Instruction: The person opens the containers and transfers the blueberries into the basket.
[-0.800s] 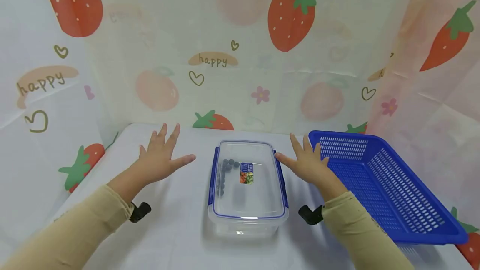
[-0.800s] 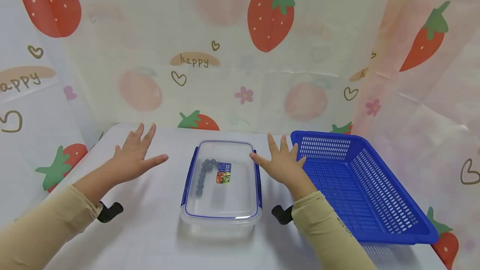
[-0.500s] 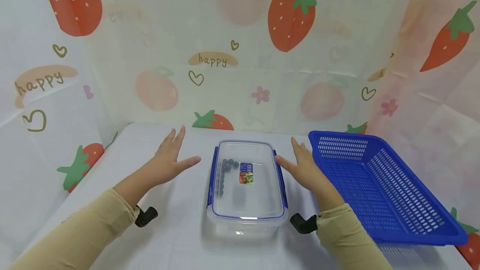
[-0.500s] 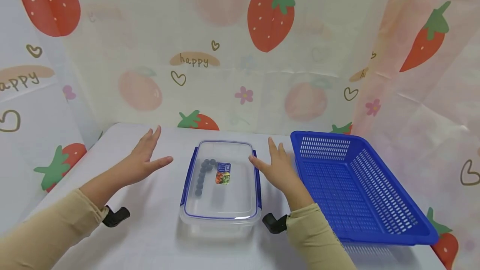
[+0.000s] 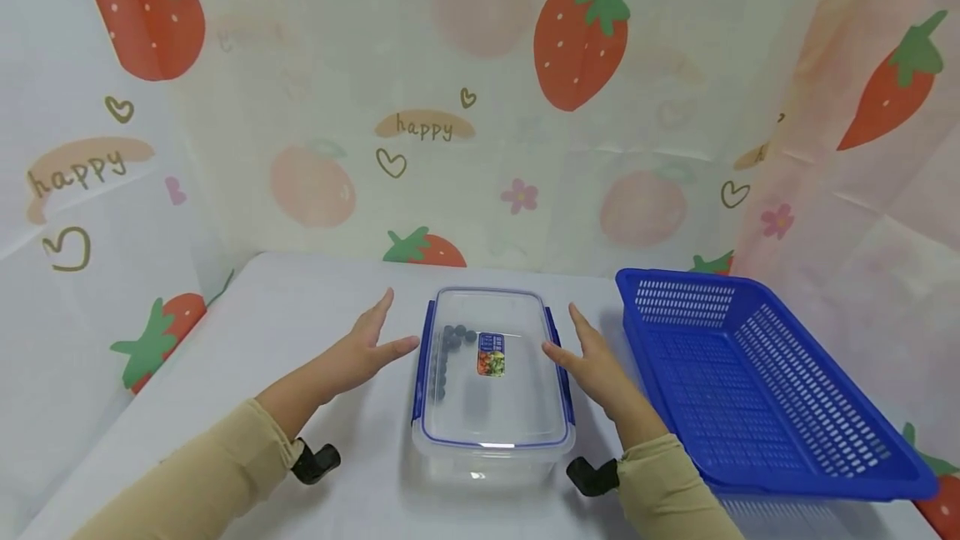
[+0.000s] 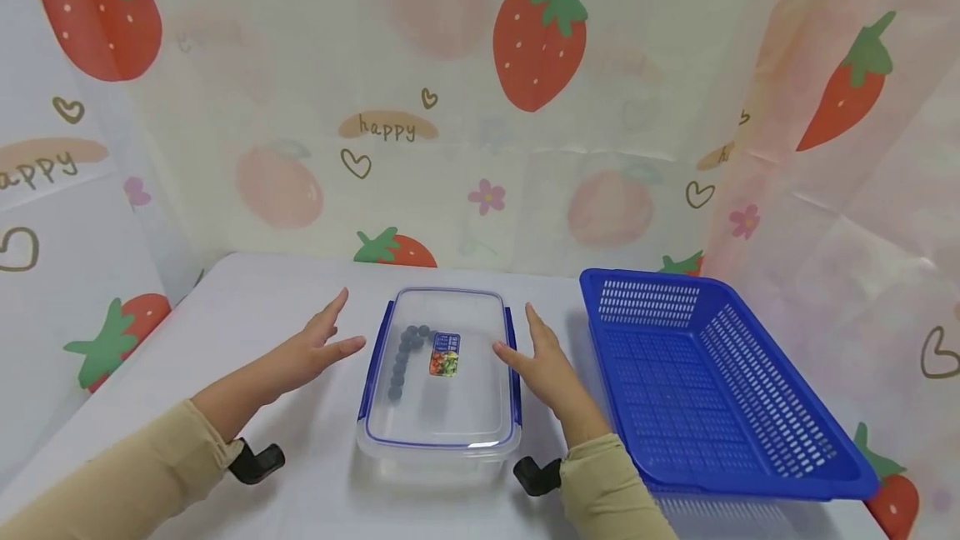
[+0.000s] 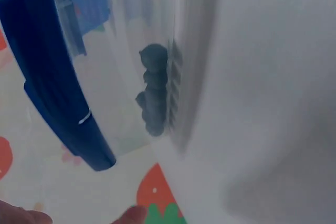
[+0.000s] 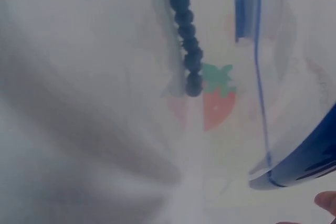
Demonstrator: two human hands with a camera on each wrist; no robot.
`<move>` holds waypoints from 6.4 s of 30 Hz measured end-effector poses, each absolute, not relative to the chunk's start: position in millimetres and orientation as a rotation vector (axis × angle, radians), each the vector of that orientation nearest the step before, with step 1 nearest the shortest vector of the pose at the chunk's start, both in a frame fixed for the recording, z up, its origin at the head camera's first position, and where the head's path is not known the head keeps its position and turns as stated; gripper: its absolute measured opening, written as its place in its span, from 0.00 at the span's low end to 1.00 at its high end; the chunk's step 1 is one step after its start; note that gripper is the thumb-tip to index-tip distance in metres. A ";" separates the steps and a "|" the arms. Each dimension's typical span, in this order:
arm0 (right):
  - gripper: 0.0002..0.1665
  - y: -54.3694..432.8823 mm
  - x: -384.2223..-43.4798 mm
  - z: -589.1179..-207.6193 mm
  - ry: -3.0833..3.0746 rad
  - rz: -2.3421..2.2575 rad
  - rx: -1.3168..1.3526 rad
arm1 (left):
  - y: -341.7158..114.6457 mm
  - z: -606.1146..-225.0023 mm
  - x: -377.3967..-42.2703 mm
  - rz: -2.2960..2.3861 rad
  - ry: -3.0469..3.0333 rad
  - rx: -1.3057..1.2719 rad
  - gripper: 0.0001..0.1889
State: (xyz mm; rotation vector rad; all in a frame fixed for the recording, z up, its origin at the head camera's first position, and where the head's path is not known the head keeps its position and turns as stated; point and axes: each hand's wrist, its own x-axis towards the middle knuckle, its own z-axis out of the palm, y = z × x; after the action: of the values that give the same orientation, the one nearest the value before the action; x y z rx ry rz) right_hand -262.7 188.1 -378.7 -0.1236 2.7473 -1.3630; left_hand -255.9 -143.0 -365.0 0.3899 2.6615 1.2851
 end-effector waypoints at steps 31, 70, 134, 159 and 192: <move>0.44 183.2 -259.3 -395.1 2.470 -1.771 -0.105 | -119.8 -388.2 -256.1 1.677 2.238 0.149 0.36; 0.46 183.5 -258.6 -399.4 2.504 -1.752 -0.036 | -115.9 -388.7 -254.6 1.756 2.184 0.053 0.30; 0.37 183.4 -253.9 -396.2 2.499 -1.710 -0.110 | -105.1 -385.0 -248.9 1.668 2.356 -0.037 0.34; 0.24 183.7 -252.8 -397.0 2.362 -1.984 -0.182 | -107.3 -388.6 -252.2 1.735 2.314 -0.032 0.32; 0.24 195.3 -256.8 -416.1 2.441 -1.837 -0.025 | -105.9 -386.2 -250.5 1.712 2.325 -0.014 0.34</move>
State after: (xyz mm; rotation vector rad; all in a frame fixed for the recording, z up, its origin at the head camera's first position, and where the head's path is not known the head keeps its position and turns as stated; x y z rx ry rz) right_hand -256.8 195.3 -416.1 -0.0253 2.4408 -1.8368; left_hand -250.5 -105.9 -386.2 -0.0142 2.3253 1.7120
